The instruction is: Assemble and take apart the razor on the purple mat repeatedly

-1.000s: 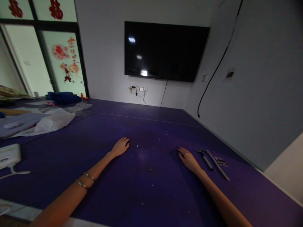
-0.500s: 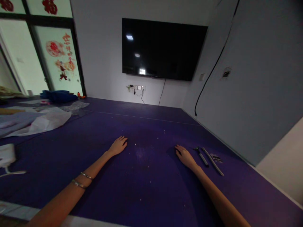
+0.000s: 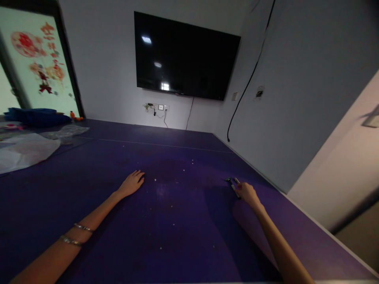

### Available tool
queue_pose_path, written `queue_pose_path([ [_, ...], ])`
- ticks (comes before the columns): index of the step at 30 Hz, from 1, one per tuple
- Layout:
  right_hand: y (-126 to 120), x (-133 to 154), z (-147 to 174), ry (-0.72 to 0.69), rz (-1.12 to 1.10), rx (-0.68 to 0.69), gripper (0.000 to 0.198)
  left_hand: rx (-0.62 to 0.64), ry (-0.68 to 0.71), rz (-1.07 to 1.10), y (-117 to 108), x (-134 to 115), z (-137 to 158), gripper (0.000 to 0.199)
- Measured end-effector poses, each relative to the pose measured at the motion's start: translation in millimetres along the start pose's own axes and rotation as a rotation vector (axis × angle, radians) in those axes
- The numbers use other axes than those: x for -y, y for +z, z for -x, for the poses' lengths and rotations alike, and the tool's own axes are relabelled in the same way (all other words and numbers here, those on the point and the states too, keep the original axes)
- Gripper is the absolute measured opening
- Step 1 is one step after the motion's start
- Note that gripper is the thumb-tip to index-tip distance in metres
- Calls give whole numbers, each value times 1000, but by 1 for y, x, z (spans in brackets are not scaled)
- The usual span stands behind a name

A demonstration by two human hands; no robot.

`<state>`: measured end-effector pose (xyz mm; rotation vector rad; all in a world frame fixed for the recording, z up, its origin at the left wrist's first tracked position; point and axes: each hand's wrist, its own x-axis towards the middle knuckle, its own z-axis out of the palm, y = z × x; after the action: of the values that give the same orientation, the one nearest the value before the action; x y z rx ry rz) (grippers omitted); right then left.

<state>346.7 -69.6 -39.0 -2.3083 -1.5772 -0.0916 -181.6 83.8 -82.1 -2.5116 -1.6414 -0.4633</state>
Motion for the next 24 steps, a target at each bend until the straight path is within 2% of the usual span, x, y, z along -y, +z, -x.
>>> queue_pose_path([
  [9, 5, -3, 8, -1, -17, 34, 17, -13, -9, 60, -4, -1, 1, 49],
  [13, 3, 0, 7, 18, -48, 51, 18, 8, -45, 33, -18, -24, -4, 43],
  [15, 2, 4, 7, 28, -76, 66, 18, -23, -43, 52, -29, -49, -11, 41],
  [18, -1, 20, 8, -9, -107, 47, 23, -35, -19, 208, -44, -103, -25, 40],
  [23, -5, 69, 16, -87, -149, -10, 26, 94, 145, 535, -50, -204, -44, 27],
  [24, -6, 81, 18, -112, -159, -15, 26, 123, 160, 598, -49, -221, -47, 30],
])
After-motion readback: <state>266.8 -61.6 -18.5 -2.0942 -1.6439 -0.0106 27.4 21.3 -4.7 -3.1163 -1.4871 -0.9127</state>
